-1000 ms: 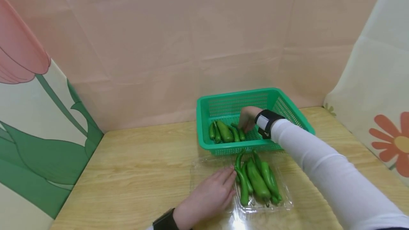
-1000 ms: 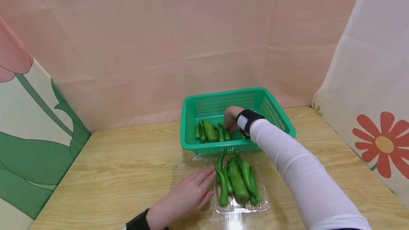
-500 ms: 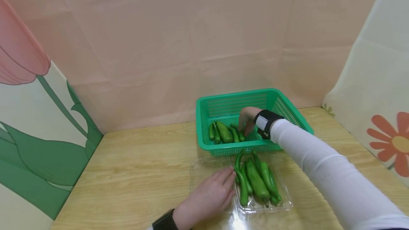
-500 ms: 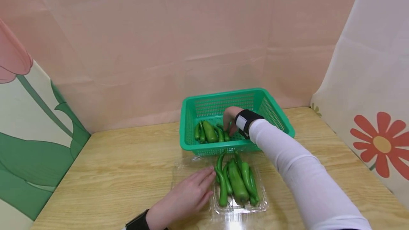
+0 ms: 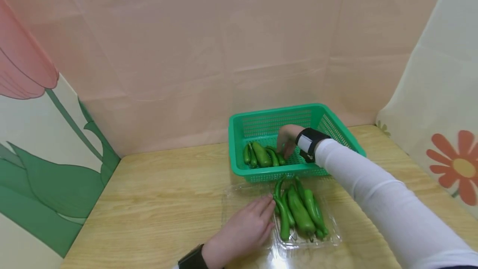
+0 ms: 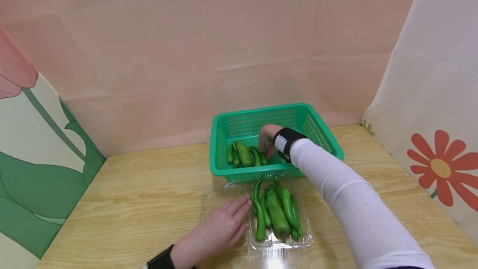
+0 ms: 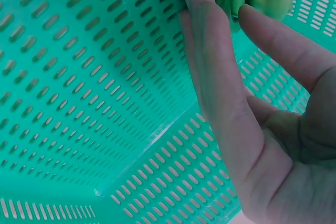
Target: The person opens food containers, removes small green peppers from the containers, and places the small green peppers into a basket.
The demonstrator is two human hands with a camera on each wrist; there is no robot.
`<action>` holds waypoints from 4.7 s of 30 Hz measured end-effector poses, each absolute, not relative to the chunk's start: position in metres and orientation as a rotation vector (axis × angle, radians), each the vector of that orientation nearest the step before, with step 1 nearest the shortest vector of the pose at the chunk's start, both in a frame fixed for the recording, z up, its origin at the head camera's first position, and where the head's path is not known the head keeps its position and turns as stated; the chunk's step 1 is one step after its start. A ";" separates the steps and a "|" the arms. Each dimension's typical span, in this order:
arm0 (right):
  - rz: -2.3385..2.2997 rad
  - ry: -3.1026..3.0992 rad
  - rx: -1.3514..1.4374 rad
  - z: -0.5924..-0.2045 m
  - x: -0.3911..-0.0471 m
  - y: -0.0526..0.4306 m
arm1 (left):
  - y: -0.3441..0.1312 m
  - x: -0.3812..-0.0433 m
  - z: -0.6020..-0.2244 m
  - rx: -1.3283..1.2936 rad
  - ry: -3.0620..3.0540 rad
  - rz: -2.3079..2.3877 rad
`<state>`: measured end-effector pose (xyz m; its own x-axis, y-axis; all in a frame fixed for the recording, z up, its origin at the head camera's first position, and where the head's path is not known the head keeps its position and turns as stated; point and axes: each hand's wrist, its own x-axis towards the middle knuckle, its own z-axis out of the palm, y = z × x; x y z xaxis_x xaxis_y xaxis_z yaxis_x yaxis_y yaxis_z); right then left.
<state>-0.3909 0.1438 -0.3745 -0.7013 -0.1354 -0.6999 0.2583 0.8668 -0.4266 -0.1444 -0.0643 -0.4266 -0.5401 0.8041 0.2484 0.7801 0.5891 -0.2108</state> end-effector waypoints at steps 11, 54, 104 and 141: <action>-0.670 2.229 0.097 -0.380 -0.400 0.146 | -0.064 -0.147 -0.426 -1.295 -2.505 0.107; -0.462 2.656 -0.458 -0.289 -0.321 0.167 | -0.067 -0.146 -0.425 -1.287 -2.507 0.074; -0.700 2.556 -1.692 -0.368 -0.214 0.197 | -0.068 -0.149 -0.427 -1.281 -2.483 0.080; -0.258 2.466 -1.517 -0.371 -0.224 0.199 | -0.068 -0.149 -0.426 -1.278 -2.523 0.085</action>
